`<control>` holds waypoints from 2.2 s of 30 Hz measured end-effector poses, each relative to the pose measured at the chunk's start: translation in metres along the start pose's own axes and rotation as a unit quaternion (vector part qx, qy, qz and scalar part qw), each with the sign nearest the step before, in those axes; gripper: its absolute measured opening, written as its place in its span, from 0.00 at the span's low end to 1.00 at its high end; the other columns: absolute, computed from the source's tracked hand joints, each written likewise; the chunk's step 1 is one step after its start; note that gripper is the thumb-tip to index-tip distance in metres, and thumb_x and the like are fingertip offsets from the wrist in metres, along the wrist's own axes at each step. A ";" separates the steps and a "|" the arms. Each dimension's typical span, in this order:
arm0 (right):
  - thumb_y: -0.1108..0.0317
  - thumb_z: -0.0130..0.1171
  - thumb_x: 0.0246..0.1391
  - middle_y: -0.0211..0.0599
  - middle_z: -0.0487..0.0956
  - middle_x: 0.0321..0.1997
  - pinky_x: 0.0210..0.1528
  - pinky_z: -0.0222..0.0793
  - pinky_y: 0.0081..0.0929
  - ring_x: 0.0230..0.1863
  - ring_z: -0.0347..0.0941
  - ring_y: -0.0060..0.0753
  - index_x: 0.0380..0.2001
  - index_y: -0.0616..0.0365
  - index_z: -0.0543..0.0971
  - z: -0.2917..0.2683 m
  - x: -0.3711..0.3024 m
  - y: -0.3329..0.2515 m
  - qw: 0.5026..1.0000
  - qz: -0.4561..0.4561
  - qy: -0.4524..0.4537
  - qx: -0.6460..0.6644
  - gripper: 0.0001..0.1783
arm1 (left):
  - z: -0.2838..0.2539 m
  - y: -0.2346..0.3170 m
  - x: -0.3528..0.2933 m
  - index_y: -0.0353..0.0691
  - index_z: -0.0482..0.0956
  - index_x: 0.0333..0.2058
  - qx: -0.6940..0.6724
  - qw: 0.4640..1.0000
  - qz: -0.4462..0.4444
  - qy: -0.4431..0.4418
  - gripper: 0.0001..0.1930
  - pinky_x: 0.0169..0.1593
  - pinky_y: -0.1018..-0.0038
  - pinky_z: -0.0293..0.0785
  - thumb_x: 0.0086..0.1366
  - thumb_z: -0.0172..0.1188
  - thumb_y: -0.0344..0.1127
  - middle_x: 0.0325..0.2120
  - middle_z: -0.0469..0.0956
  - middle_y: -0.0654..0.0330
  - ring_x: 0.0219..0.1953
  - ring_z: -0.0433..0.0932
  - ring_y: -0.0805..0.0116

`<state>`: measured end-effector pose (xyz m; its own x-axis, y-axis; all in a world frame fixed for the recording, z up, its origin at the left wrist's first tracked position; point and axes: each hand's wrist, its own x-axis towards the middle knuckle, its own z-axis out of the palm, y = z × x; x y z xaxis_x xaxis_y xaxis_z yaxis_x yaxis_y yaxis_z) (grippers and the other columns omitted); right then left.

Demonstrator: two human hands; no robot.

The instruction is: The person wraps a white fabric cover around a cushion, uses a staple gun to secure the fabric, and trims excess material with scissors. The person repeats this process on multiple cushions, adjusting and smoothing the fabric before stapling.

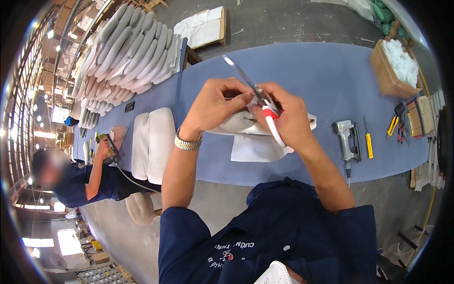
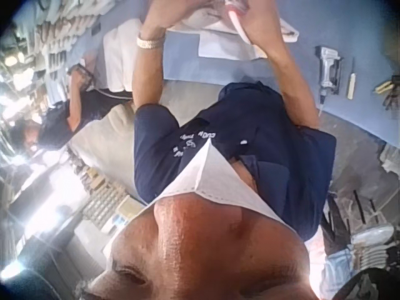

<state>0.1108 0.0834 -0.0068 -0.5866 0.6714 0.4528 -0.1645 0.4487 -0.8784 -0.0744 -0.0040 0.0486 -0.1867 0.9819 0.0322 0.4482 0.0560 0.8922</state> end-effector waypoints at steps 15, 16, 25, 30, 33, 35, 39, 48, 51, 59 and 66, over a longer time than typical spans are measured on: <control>0.69 0.62 0.56 0.30 0.72 0.21 0.14 0.63 0.24 0.16 0.68 0.21 0.44 0.61 0.77 -0.141 -0.192 0.143 0.936 0.330 0.109 -0.051 0.14 | -0.053 -0.131 -0.058 0.29 0.85 0.17 -0.029 0.887 -0.084 0.454 0.42 0.32 0.72 0.79 0.77 0.46 0.62 0.15 0.81 0.54 0.21 0.83 0.67; 0.70 0.61 0.56 0.30 0.72 0.21 0.14 0.64 0.24 0.15 0.68 0.22 0.44 0.61 0.77 -0.140 -0.210 0.150 0.935 0.341 0.094 -0.044 0.13 | -0.055 -0.145 -0.073 0.29 0.84 0.17 -0.047 0.877 -0.098 0.468 0.42 0.33 0.72 0.78 0.77 0.47 0.62 0.15 0.81 0.54 0.21 0.82 0.67; 0.74 0.57 0.56 0.30 0.71 0.22 0.15 0.64 0.22 0.16 0.66 0.22 0.49 0.61 0.73 -0.084 -0.169 0.141 0.949 0.304 0.087 0.023 0.16 | -0.015 -0.145 -0.102 0.34 0.82 0.17 -0.136 0.937 -0.084 0.312 0.33 0.40 0.66 0.80 0.74 0.56 0.56 0.17 0.82 0.54 0.23 0.83 0.61; 0.75 0.60 0.58 0.27 0.70 0.23 0.18 0.65 0.21 0.18 0.67 0.19 0.47 0.60 0.75 -0.046 -0.093 0.105 0.983 0.166 -0.075 -0.026 0.14 | -0.004 -0.286 -0.132 0.38 0.85 0.42 0.208 0.808 -0.226 0.502 0.15 0.49 0.55 0.78 0.68 0.61 0.44 0.48 0.83 0.46 0.48 0.81 0.46; 0.75 0.65 0.58 0.24 0.72 0.25 0.22 0.64 0.18 0.21 0.66 0.15 0.43 0.60 0.78 -0.022 -0.081 0.097 0.980 0.129 -0.138 -0.063 0.11 | 0.074 -0.319 -0.152 0.39 0.84 0.50 0.166 0.814 -0.160 0.533 0.16 0.51 0.58 0.79 0.69 0.59 0.40 0.48 0.83 0.48 0.49 0.82 0.50; 0.74 0.67 0.58 0.24 0.73 0.25 0.23 0.64 0.18 0.22 0.67 0.14 0.43 0.60 0.79 -0.005 -0.099 0.099 0.966 0.156 -0.206 -0.031 0.11 | 0.122 -0.263 -0.166 0.38 0.82 0.55 -0.056 0.890 -0.133 0.432 0.17 0.48 0.67 0.81 0.69 0.60 0.34 0.39 0.87 0.50 0.42 0.86 0.63; 0.72 0.68 0.58 0.25 0.75 0.25 0.21 0.66 0.17 0.20 0.69 0.14 0.45 0.59 0.77 0.040 -0.141 0.099 0.926 0.199 -0.316 -0.050 0.14 | 0.192 -0.196 -0.192 0.37 0.83 0.54 -0.369 0.895 -0.076 0.239 0.15 0.48 0.73 0.79 0.70 0.62 0.31 0.40 0.87 0.60 0.42 0.83 0.76; 0.70 0.69 0.60 0.30 0.81 0.30 0.36 0.74 0.21 0.30 0.75 0.20 0.46 0.65 0.79 0.064 -0.191 0.112 0.816 0.248 -0.514 -0.096 0.14 | 0.263 -0.198 -0.268 0.31 0.84 0.47 -0.417 0.854 -0.133 0.282 0.15 0.46 0.73 0.80 0.62 0.71 0.29 0.36 0.87 0.58 0.39 0.83 0.74; 0.71 0.69 0.60 0.23 0.78 0.25 0.27 0.64 0.16 0.24 0.67 0.12 0.50 0.64 0.80 0.076 -0.213 0.118 0.795 0.117 -0.572 -0.165 0.17 | 0.289 -0.217 -0.297 0.31 0.86 0.40 -0.431 0.830 -0.173 0.309 0.11 0.42 0.73 0.81 0.62 0.71 0.31 0.31 0.87 0.56 0.33 0.85 0.72; 0.67 0.71 0.60 0.30 0.83 0.28 0.31 0.70 0.16 0.28 0.73 0.13 0.52 0.62 0.80 0.053 -0.208 0.110 0.775 0.154 -0.589 -0.169 0.19 | 0.328 -0.328 -0.332 0.28 0.84 0.47 -0.525 0.587 -0.370 0.494 0.18 0.46 0.68 0.84 0.61 0.68 0.33 0.40 0.87 0.48 0.39 0.87 0.63; 0.67 0.73 0.58 0.29 0.82 0.30 0.28 0.71 0.18 0.26 0.74 0.17 0.54 0.60 0.80 -0.012 -0.152 0.111 0.811 0.274 -0.477 -0.199 0.22 | 0.336 -0.391 -0.257 0.27 0.80 0.54 -0.147 0.748 -0.573 0.300 0.29 0.60 0.56 0.77 0.61 0.65 0.45 0.50 0.81 0.34 0.55 0.80 0.40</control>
<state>0.1911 0.0383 -0.1710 -0.8630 0.1588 -0.4796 0.4861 0.5197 -0.7026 0.0920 -0.2174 -0.4595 -0.7001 0.0567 -0.7118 -0.5017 0.6702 0.5469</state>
